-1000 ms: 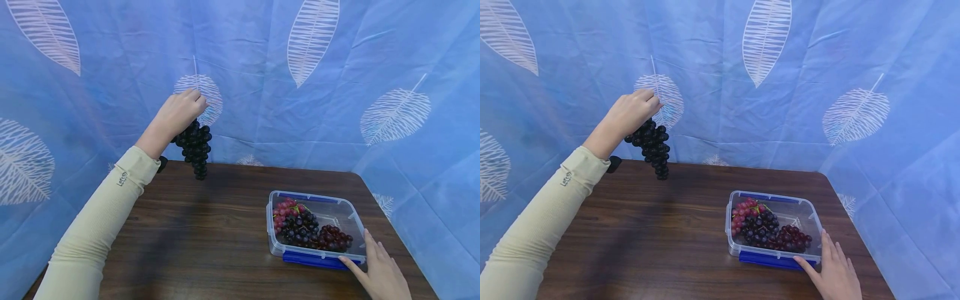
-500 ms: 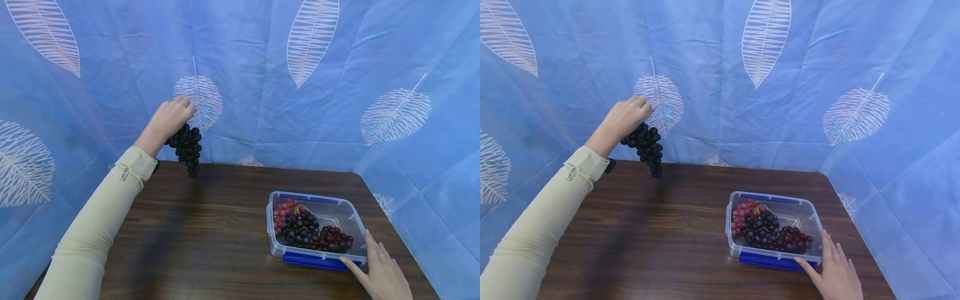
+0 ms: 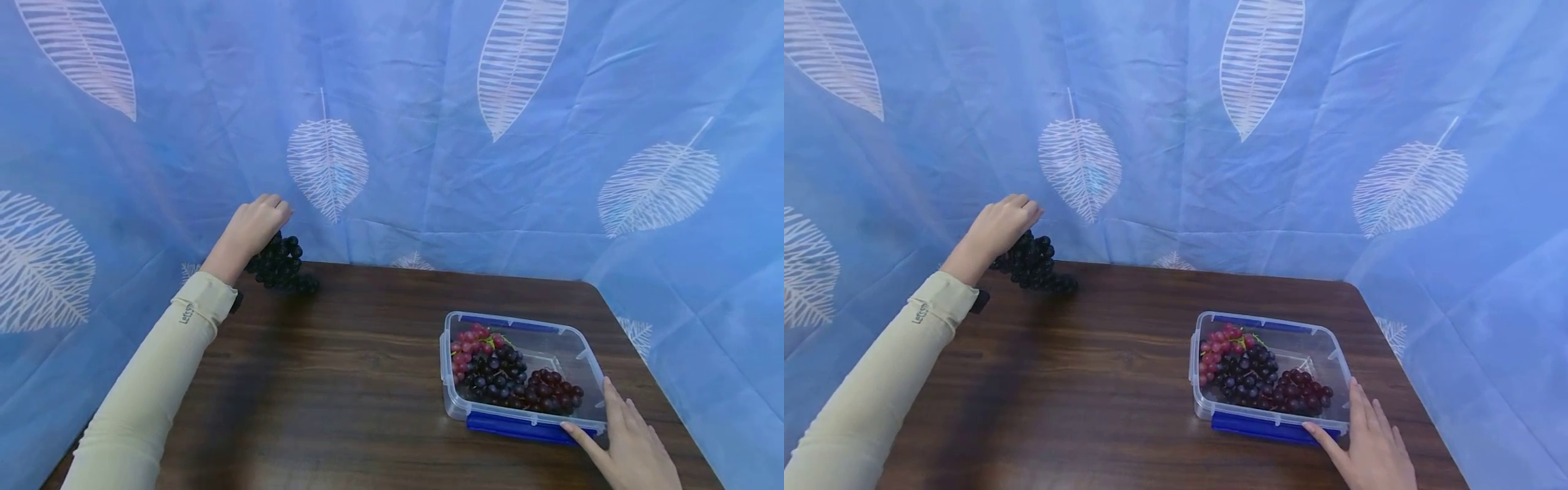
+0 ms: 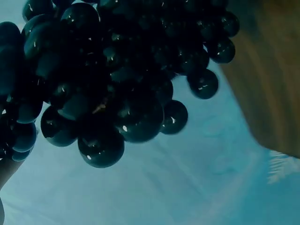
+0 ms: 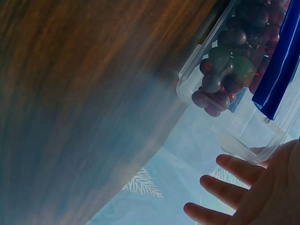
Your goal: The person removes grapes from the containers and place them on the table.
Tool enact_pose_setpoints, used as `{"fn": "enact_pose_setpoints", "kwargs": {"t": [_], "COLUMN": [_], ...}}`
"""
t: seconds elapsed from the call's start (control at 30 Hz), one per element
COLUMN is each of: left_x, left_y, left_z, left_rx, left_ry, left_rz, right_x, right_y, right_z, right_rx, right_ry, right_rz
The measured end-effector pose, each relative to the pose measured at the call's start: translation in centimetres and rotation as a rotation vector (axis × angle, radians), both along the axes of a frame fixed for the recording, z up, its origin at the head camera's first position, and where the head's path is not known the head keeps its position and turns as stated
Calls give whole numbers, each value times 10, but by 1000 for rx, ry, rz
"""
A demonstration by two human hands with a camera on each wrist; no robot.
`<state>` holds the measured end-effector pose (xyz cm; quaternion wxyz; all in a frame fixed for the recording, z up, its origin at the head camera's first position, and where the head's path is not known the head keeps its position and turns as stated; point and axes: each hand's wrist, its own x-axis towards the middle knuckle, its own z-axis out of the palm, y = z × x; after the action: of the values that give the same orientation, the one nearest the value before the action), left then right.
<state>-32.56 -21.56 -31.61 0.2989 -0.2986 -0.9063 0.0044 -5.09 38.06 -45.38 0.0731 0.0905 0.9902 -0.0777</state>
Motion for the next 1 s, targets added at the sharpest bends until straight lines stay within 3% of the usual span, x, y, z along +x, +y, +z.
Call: {"fn": "enact_pose_setpoints", "kwargs": {"t": [0.2,0.43,0.67,0.83,1.0], "left_x": [19,45,61,76,88], "left_y": [-23,-34,-41,-46,-50], "left_z": [-30,-57,-96,-118,-132], "left_rx": [8,44,79,94,134], "left_ry": [-34,9,91,59,39], "left_rz": [30,-6,-61,-43,12], "right_x": [-1,-2,-4,-5,-6], "right_y": [-1,-4,-1,1,2], "right_z": [1,3,-2,-5,-5], "right_rx": [1,2,7,2,1], "right_ry": [-24,-41,-8,-6,-17], "right_rz": [-6,-9,-7,-6,-9]}}
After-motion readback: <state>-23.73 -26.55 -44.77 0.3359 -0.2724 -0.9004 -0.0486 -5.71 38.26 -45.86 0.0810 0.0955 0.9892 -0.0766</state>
